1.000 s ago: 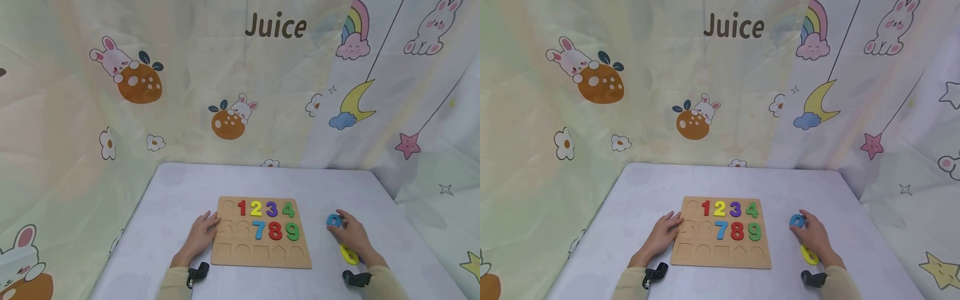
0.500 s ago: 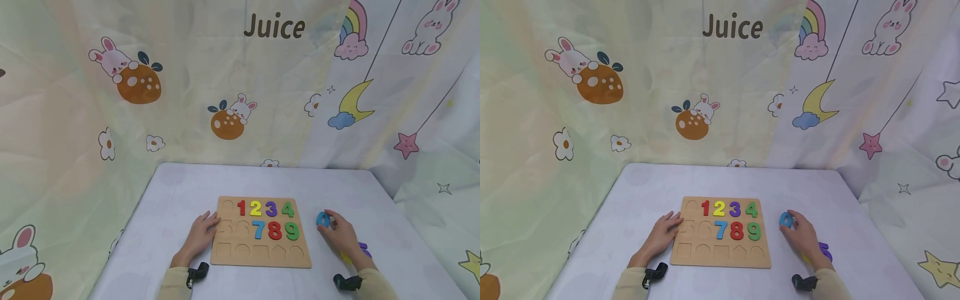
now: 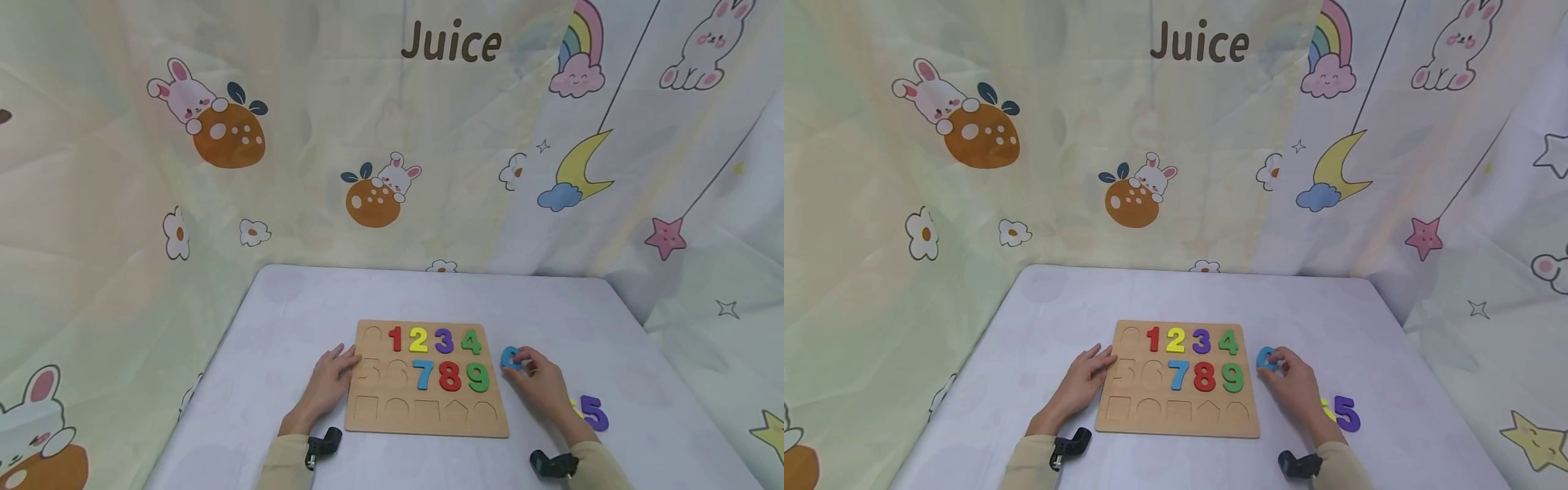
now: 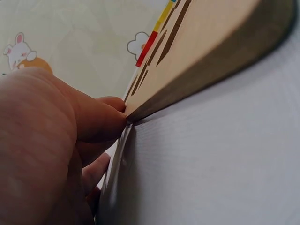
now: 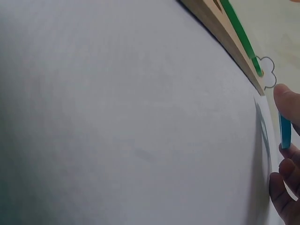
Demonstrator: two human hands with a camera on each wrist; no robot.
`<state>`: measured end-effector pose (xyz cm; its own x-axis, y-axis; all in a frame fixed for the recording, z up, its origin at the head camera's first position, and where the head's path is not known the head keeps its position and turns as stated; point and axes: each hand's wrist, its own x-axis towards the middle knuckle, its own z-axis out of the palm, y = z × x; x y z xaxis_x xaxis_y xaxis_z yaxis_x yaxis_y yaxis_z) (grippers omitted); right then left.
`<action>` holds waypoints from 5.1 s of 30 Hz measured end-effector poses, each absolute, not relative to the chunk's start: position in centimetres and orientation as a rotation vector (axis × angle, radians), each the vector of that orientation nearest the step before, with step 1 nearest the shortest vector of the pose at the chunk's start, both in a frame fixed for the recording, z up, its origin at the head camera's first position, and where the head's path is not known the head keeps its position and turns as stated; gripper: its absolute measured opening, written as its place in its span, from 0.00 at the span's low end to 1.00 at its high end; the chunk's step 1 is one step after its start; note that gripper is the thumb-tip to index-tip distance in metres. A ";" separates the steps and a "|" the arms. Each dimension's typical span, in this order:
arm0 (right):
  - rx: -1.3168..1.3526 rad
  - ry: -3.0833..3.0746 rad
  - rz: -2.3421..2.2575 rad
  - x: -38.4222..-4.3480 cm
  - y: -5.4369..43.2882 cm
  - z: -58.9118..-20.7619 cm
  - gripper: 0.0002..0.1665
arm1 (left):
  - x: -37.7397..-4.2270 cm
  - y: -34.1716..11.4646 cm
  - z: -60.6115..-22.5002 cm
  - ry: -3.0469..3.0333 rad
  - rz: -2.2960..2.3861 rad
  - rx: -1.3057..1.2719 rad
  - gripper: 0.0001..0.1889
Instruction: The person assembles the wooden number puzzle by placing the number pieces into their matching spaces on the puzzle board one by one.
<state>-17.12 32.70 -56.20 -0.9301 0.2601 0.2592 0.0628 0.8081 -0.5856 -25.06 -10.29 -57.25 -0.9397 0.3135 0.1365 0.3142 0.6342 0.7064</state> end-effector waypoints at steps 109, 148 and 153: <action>0.489 -2.770 0.884 -22.6 13.9 -56.0 0.18 | -25.0 -10.1 -57.3 -2.848 -1.069 -0.692 0.21; 0.490 -2.871 0.507 -24.6 10.7 -55.2 0.21 | -25.2 -10.2 -57.5 -2.818 -1.068 -0.742 0.22; 0.470 -2.888 0.468 -25.0 10.4 -55.4 0.21 | -25.3 -10.1 -57.6 -2.811 -1.068 -0.743 0.21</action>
